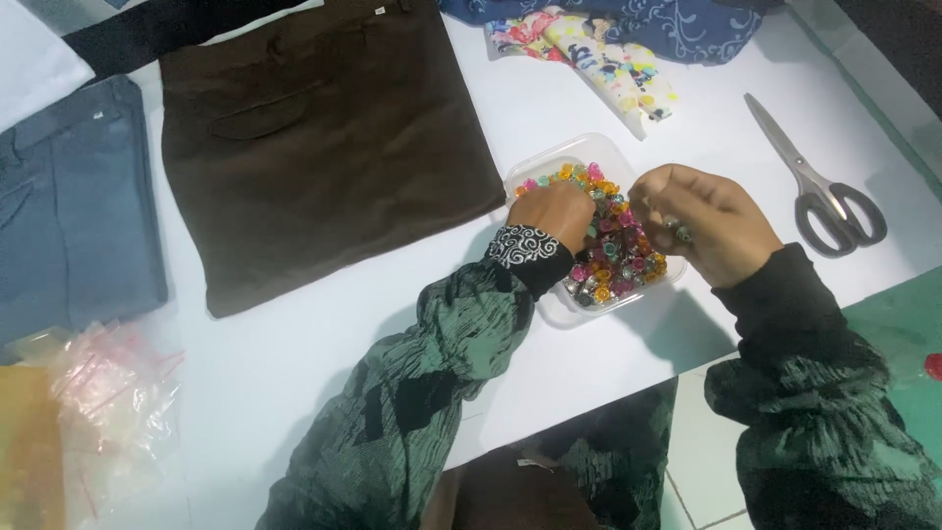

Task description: Sorting various colored buttons from a container and placing them into small plastic bags at a workstation.

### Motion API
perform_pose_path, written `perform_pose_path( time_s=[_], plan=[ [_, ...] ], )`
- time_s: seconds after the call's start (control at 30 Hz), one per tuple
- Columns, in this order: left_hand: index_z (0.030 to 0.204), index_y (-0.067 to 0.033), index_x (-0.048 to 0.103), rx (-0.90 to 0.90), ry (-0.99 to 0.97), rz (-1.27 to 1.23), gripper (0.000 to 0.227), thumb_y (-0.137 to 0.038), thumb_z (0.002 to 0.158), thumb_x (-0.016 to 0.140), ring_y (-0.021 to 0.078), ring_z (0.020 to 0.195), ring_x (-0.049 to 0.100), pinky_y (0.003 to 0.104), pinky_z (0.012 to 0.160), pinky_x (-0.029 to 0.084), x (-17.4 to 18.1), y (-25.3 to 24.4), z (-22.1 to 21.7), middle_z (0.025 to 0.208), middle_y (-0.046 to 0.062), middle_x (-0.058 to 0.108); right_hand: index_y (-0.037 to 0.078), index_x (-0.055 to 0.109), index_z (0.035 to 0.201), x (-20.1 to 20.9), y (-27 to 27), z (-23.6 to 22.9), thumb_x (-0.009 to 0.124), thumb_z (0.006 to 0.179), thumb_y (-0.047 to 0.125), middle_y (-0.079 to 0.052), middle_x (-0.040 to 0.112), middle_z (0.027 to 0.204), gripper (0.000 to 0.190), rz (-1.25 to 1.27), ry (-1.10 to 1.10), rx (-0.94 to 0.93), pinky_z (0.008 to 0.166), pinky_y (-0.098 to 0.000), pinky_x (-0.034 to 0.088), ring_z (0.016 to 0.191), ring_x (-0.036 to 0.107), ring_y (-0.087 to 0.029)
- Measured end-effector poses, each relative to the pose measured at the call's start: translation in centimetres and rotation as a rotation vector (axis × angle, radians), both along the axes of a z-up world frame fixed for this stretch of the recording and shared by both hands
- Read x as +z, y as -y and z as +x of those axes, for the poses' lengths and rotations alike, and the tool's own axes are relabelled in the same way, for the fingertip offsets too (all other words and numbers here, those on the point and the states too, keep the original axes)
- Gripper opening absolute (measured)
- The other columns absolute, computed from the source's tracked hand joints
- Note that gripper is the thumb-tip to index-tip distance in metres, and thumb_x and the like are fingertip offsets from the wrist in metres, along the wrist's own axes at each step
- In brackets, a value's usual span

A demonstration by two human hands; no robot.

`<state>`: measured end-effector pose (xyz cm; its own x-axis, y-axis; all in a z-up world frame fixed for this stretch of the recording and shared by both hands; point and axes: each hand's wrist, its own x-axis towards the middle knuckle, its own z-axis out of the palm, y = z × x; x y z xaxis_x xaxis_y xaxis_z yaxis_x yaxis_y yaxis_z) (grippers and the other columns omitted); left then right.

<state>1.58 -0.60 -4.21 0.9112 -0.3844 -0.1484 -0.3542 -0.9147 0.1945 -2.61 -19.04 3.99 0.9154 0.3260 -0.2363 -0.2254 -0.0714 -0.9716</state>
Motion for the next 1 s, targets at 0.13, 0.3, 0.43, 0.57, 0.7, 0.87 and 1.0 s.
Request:
perform_pose_path(
  time_s=[0.13, 0.3, 0.43, 0.57, 0.7, 0.87, 1.0],
  plan=[
    [0.087, -0.023, 0.074, 0.06, -0.11, -0.115, 0.026, -0.047, 0.093, 0.068, 0.031, 0.087, 0.066, 0.048, 0.074, 0.053, 1.9, -1.2, -0.5, 0.091, 0.005, 0.07, 0.008, 0.075, 0.096, 1.5, -0.9, -1.2, 0.065, 0.099, 0.016, -0.007, 0.079, 0.096, 0.014, -0.486, 0.132, 0.06, 0.092, -0.0339, 0.063, 0.098, 0.073, -0.017],
    [0.071, -0.0192, 0.072, 0.247, -0.167, -0.464, 0.032, -0.042, 0.09, 0.062, 0.0256, 0.111, 0.072, 0.043, 0.079, 0.059, 6.3, -1.6, -2.5, 0.1, 0.001, 0.079, 0.034, 0.078, 0.109, -0.5, -0.4, -2.2, 0.066, 0.092, 0.041, 0.007, 0.074, 0.108, 0.022, -1.289, 0.535, 0.413, 0.068, -0.0415, 0.061, 0.089, 0.073, -0.024],
    [0.056, -0.0202, 0.035, 0.174, -0.134, -0.532, 0.045, -0.035, 0.095, 0.054, 0.017, 0.055, 0.038, 0.04, 0.05, 0.028, 4.6, -1.3, -2.4, 0.057, -0.003, 0.034, 0.028, 0.075, 0.12, -0.3, -1.7, -2.2, 0.062, 0.097, 0.038, 0.004, 0.074, 0.118, 0.028, -1.326, 0.539, 0.403, 0.068, -0.0404, 0.064, 0.097, 0.074, -0.024],
    [0.065, -0.0167, 0.053, 0.221, -0.169, -0.731, 0.028, -0.034, 0.087, 0.053, 0.0164, 0.066, 0.046, 0.038, 0.062, 0.035, 5.2, -1.3, -2.8, 0.066, -0.002, 0.051, 0.026, 0.076, 0.107, -0.3, -2.0, -1.8, 0.061, 0.099, 0.034, 0.005, 0.073, 0.1, 0.02, -1.408, 0.57, 0.472, 0.063, -0.0378, 0.062, 0.085, 0.073, -0.021],
    [0.079, -0.0228, 0.077, 0.352, -0.323, -0.824, 0.031, -0.04, 0.081, 0.052, 0.0189, 0.084, 0.064, 0.033, 0.079, 0.048, 6.9, -2.0, -2.9, 0.081, -0.001, 0.071, 0.027, 0.077, 0.1, -1.1, -1.5, -0.8, 0.069, 0.093, 0.03, 0.004, 0.075, 0.095, 0.011, -1.261, 0.43, 0.39, 0.062, -0.0365, 0.054, 0.081, 0.068, -0.022],
    [0.102, -0.01, 0.076, 0.411, -0.618, -1.17, 0.03, -0.026, 0.093, 0.053, 0.0121, 0.059, 0.056, 0.025, 0.054, 0.048, 7.7, -2.7, -3.3, 0.078, 0.006, 0.068, 0.012, 0.077, 0.102, 1.4, -0.4, -1.5, 0.076, 0.093, 0.02, -0.007, 0.066, 0.073, 0.012, -0.839, 0.291, 0.171, 0.068, -0.0359, 0.048, 0.071, 0.06, -0.022],
    [0.078, -0.0185, 0.081, 0.126, -0.353, -0.73, 0.017, -0.033, 0.085, 0.074, 0.0128, 0.095, 0.077, 0.031, 0.095, 0.059, 6.6, -2.3, -3.7, 0.094, -0.004, 0.083, 0.007, 0.069, 0.094, 0.1, 1.9, -1.1, 0.069, 0.101, 0.015, 0.001, 0.051, 0.074, 0.01, -0.149, 0.087, 0.01, 0.055, -0.0231, 0.032, 0.059, 0.037, -0.01]
  ],
)
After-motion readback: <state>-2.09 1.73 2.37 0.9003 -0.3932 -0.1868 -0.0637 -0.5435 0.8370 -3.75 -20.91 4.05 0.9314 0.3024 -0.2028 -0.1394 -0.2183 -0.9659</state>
